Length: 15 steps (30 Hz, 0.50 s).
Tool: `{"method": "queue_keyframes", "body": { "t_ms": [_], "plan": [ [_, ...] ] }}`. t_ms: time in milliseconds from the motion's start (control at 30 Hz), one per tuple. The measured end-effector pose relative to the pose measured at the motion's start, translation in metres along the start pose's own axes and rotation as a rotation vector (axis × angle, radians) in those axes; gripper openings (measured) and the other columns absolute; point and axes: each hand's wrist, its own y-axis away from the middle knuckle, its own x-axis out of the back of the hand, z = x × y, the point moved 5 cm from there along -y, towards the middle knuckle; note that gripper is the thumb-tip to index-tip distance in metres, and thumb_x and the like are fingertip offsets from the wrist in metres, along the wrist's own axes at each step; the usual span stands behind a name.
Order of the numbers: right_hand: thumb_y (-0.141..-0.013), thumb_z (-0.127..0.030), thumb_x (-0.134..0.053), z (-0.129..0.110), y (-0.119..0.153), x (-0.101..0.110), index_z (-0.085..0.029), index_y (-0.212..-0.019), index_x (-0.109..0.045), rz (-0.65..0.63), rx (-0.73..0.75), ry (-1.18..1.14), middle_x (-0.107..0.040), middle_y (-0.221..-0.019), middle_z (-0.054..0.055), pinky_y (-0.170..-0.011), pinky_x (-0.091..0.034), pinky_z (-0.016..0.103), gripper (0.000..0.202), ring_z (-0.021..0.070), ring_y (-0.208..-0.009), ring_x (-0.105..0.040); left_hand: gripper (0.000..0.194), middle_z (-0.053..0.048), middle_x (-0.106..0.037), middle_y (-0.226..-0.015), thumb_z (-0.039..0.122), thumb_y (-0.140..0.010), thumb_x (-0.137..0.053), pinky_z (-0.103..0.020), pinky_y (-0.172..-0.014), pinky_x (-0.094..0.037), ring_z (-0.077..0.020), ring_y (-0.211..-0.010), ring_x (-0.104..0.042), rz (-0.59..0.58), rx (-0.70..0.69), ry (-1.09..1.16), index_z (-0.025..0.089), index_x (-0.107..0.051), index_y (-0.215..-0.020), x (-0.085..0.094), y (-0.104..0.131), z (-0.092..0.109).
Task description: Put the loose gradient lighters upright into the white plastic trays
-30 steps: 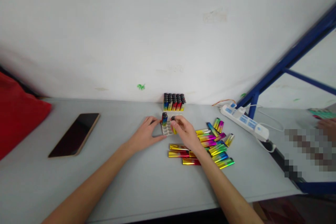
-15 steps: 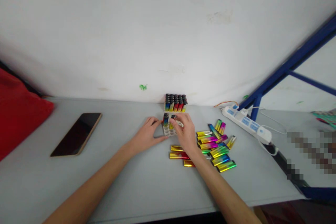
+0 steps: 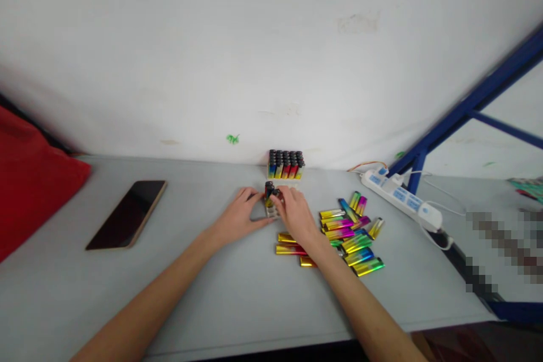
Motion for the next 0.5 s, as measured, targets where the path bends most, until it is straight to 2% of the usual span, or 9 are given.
{"method": "queue_keyframes", "body": {
  "t_ms": [133,367,500],
  "plan": [
    [-0.123,-0.033,-0.064,-0.009,-0.002,0.009,-0.022,-0.127,-0.075,-0.065,0.079,0.113,-0.084,-0.12,0.015,-0.098,-0.055,0.041,0.016,0.032,-0.114,-0.077,0.06,-0.013,-0.074,-0.134,0.067,-0.1,-0.084,-0.059,-0.119,-0.06,-0.0388,-0.129,-0.069,0.004,-0.005,0.007,0.026,-0.078,-0.142,0.001,0.0,0.001],
    [-0.121,-0.035,-0.069,-0.016,-0.006,0.011,-0.022,-0.132,-0.077,-0.119,0.017,0.203,-0.085,-0.12,0.014,-0.096,-0.055,0.041,0.019,0.0308,-0.113,-0.078,0.064,-0.015,-0.073,-0.132,0.074,-0.099,-0.082,-0.059,-0.119,-0.06,-0.0395,-0.129,-0.069,-0.001,-0.003,-0.004,0.022,-0.079,-0.136,-0.001,-0.002,-0.003],
    [-0.119,-0.038,-0.072,-0.015,-0.008,0.013,-0.022,-0.12,-0.082,-0.116,-0.028,0.232,-0.084,-0.119,0.015,-0.095,-0.055,0.041,0.019,0.0309,-0.113,-0.078,0.063,-0.014,-0.073,-0.132,0.074,-0.099,-0.082,-0.058,-0.118,-0.061,-0.0389,-0.128,-0.069,-0.003,-0.011,-0.017,0.023,-0.079,-0.136,-0.002,-0.003,-0.004]
  ]
}}
